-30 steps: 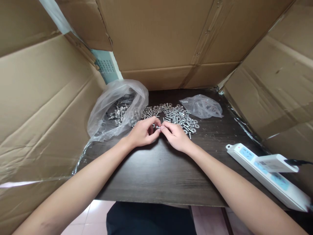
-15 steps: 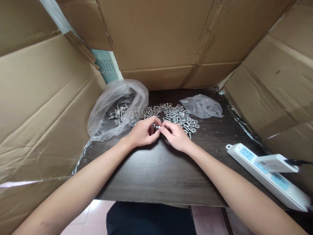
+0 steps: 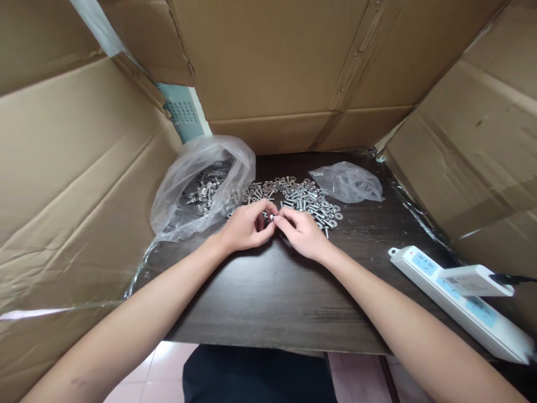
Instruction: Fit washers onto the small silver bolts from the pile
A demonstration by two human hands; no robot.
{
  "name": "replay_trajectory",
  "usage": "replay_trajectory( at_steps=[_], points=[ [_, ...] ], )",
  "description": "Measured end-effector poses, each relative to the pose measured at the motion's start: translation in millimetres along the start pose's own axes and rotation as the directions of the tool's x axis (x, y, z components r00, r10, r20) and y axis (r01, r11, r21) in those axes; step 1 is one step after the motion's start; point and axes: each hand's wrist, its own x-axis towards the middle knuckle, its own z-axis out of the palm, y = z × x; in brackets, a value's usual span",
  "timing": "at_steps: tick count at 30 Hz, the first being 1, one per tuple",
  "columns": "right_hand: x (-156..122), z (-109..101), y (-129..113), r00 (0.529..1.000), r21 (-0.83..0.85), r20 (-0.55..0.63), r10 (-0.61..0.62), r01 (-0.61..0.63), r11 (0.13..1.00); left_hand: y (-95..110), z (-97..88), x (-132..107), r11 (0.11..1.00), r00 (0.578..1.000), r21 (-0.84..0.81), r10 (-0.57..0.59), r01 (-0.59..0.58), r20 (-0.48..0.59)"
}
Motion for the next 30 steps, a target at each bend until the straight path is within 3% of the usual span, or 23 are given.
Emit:
replay_trajectory(
  at_steps=[8, 20, 30],
  points=[
    [0.4, 0.5, 0.9, 1.000, 0.001, 0.005, -0.013, 0.013, 1.000, -0.9, 0.9, -0.4, 1.000, 1.000, 0.014, -0.002, 0.002, -0.015],
    [0.4, 2.7, 2.8, 0.991, -0.057, -0.013, -0.131, 0.130, 0.990, -1.3, 1.1, -1.7, 1.000, 1.000, -0.010, -0.003, 0.003, -0.018],
    [0.7, 1.0, 2.8, 0.999, -0.025, -0.005, -0.048, 0.048, 0.999, -2.9, 0.9, -1.3, 1.000, 1.000, -0.003, 0.002, -0.002, -0.015]
  ],
)
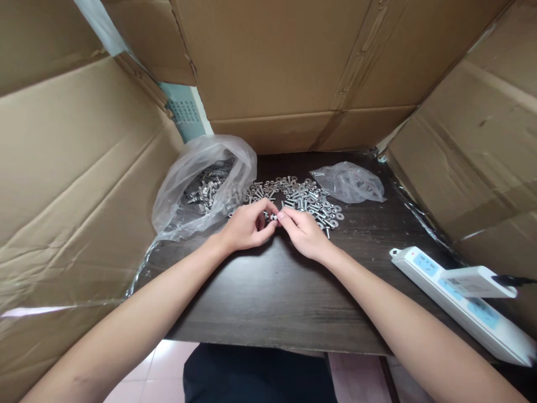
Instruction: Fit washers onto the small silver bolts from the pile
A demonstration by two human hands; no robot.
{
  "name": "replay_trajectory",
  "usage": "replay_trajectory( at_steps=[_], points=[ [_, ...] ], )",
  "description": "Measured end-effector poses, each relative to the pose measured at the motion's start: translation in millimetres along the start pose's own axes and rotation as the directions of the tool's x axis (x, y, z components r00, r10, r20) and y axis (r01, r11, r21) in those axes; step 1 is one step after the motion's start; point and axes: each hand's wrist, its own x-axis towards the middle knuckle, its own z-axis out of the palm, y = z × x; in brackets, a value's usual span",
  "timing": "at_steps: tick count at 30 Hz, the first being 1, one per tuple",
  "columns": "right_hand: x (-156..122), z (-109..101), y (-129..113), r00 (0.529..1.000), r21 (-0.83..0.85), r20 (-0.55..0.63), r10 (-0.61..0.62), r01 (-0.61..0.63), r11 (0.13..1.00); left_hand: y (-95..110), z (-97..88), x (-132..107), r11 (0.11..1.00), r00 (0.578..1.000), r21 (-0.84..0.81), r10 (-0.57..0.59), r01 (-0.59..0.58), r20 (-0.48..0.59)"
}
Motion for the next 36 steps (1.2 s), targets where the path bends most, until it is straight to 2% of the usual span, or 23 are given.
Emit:
replay_trajectory(
  at_steps=[12, 24, 30, 36],
  points=[
    [0.6, -1.6, -0.2, 1.000, 0.043, 0.006, 0.018, -0.018, 0.999, 1.9, -1.4, 1.9, 0.999, 1.000, 0.041, 0.025, -0.025, 0.001],
    [-0.5, -1.3, 0.2, 0.998, 0.068, 0.000, 0.058, -0.058, 0.996, -1.9, 1.8, -0.4, 1.000, 1.000, 0.018, -0.020, 0.019, 0.024],
    [0.9, -3.0, -1.3, 0.998, 0.027, -0.039, 0.045, -0.044, 0.999, 0.2, 0.7, 1.1, 1.000, 0.998, -0.008, -0.021, 0.021, 0.053],
    [-0.4, -3.5, -3.1, 0.995, 0.040, -0.062, 0.075, -0.073, 0.997, 0.2, 0.6, 2.5, 1.000, 1.000, -0.005, -0.017, 0.017, 0.024]
  ],
)
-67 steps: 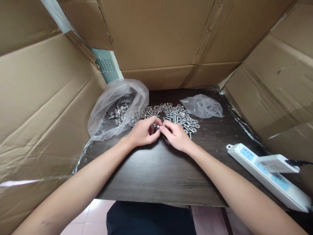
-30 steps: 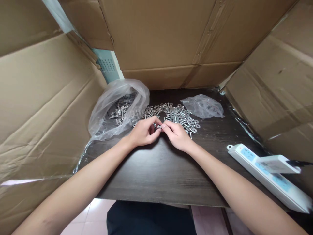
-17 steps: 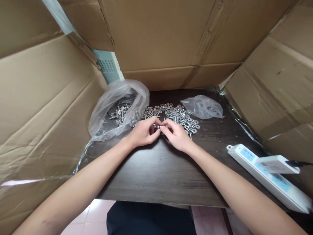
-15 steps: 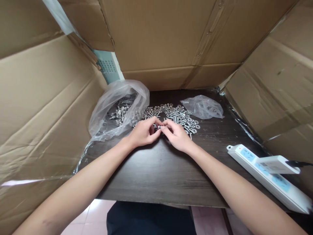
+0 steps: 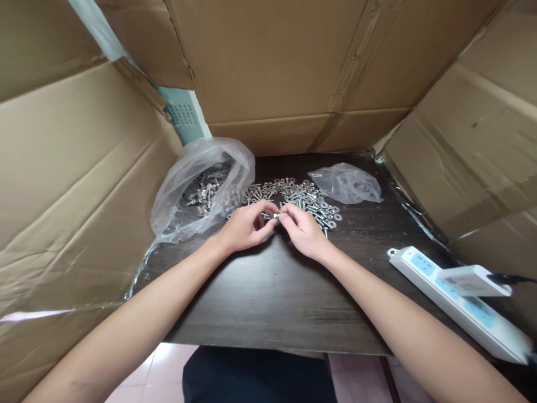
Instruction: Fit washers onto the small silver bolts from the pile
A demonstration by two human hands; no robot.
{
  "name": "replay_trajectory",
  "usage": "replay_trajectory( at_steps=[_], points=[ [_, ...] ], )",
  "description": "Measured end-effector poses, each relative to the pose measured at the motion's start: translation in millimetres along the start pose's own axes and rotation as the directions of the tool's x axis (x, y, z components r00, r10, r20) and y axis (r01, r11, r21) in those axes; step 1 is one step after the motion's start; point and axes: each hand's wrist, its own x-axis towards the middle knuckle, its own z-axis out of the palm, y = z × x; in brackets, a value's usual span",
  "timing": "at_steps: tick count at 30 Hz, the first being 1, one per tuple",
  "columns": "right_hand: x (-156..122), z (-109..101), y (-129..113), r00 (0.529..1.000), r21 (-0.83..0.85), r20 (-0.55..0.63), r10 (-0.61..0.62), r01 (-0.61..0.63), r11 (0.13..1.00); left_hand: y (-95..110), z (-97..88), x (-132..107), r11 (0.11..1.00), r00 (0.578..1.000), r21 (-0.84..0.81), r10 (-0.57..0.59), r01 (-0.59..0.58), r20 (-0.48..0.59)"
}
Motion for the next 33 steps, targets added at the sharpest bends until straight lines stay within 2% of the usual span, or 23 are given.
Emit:
replay_trajectory(
  at_steps=[5, 17, 27, 33],
  points=[
    [0.2, 1.7, 3.4, 1.000, 0.007, 0.001, -0.008, 0.008, 1.000, -1.3, 1.2, -0.2, 1.000, 0.999, 0.000, 0.028, -0.028, -0.023],
    [0.9, 0.8, -1.0, 1.000, -0.002, 0.003, -0.015, 0.015, 1.000, -1.5, 1.3, -0.7, 0.999, 1.000, 0.032, -0.005, 0.005, -0.005],
    [2.1, 1.1, -0.5, 1.000, 0.003, -0.003, -0.009, 0.009, 1.000, -0.1, 1.7, 0.1, 1.000, 1.000, -0.008, 0.004, -0.005, -0.026],
    [0.9, 0.5, -0.8, 0.999, 0.063, 0.026, 0.021, -0.023, 0.998, 0.3, 1.1, 1.2, 0.999, 0.999, -0.023, 0.026, -0.027, -0.045]
  ],
)
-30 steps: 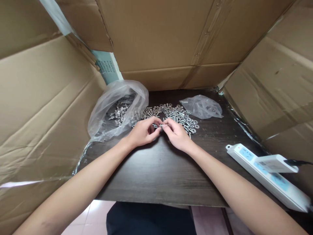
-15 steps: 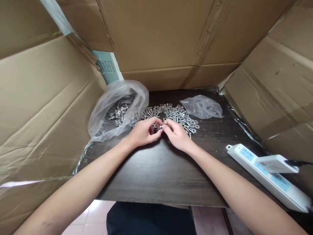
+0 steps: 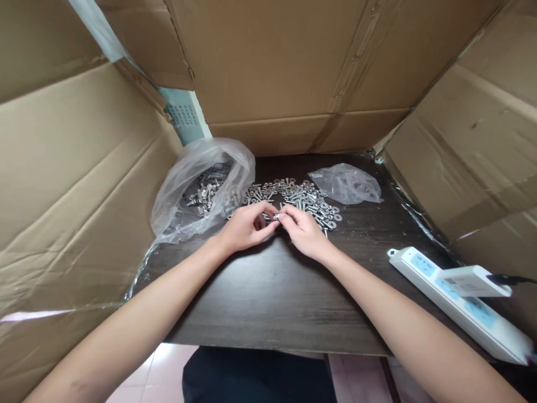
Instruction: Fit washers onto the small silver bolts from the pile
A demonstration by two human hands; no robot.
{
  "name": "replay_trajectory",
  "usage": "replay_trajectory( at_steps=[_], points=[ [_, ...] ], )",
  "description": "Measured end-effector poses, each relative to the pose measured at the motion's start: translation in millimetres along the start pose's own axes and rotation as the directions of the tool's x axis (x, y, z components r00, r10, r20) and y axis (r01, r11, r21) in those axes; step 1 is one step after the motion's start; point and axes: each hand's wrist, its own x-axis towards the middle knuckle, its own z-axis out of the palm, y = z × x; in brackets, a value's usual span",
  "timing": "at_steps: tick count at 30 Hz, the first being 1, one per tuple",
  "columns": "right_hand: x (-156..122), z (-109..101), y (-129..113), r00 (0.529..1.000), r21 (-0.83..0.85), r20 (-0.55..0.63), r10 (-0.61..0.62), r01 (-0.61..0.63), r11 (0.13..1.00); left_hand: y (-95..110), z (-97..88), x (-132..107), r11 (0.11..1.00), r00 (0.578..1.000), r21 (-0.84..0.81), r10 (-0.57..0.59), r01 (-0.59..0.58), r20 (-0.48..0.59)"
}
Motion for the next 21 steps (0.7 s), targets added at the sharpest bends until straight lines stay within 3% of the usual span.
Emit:
replay_trajectory(
  at_steps=[21],
  points=[
    [0.1, -0.5, 0.9, 1.000, 0.033, 0.012, 0.017, -0.017, 0.999, -0.7, 0.6, -1.1, 1.000, 1.000, 0.008, 0.021, -0.021, -0.009]
  ],
)
